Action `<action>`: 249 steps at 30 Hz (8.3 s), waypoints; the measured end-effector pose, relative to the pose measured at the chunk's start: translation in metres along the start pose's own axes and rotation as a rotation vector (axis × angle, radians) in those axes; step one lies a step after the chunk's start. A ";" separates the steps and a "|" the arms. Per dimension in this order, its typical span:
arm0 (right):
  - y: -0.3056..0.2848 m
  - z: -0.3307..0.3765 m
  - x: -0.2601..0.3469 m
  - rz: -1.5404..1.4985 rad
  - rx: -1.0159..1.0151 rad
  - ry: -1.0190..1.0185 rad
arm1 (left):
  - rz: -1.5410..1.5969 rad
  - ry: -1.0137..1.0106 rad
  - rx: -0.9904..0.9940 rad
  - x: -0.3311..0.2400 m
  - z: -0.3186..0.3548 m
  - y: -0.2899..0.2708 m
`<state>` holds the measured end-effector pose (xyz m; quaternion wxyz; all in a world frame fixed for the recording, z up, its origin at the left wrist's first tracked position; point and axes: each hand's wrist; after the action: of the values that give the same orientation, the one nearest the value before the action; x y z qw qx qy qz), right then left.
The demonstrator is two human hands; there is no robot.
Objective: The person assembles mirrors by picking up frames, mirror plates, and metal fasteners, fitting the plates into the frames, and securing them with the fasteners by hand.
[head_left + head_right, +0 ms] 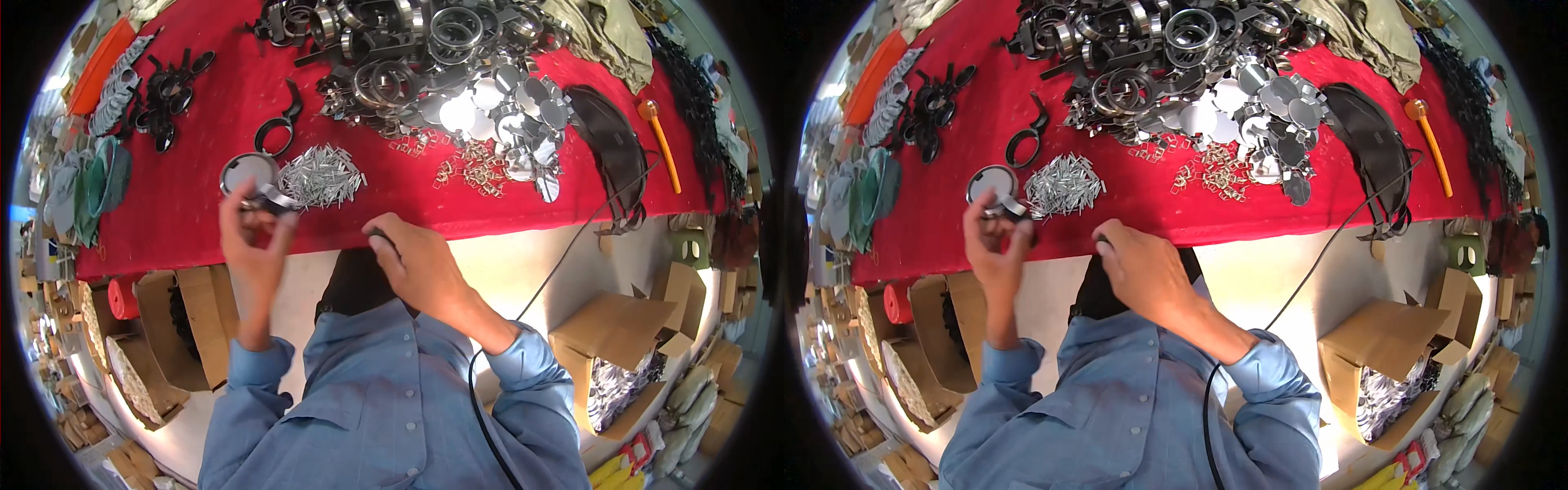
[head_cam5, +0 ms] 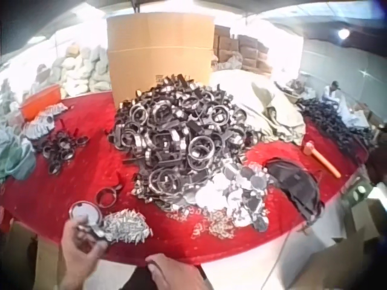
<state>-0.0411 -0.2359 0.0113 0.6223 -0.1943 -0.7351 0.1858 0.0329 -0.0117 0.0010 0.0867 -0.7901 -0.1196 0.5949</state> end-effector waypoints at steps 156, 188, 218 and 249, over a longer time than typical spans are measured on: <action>-0.035 -0.041 -0.045 0.450 -0.057 -0.209 | 0.901 -0.383 0.467 -0.001 0.042 0.026; -0.006 -0.015 0.018 -0.214 -0.184 -0.120 | 0.878 -0.572 0.436 -0.010 0.036 0.042; 0.030 -0.096 -0.041 0.577 -0.025 0.060 | 0.947 -0.673 0.338 -0.010 0.028 0.012; 0.003 -0.019 0.029 -0.142 -0.101 -0.110 | 1.002 -0.671 0.319 -0.009 0.032 0.023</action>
<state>-0.0268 -0.2176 0.0369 0.5819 -0.1623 -0.7887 0.1142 0.0016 -0.0363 -0.0057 -0.1281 -0.4977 0.3354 0.7896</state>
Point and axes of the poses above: each hand's wrist, its own z-axis away from the middle knuckle, its own y-axis out of the palm, x = y × z, and after that the axes turned 3 degrees about z, right-handed
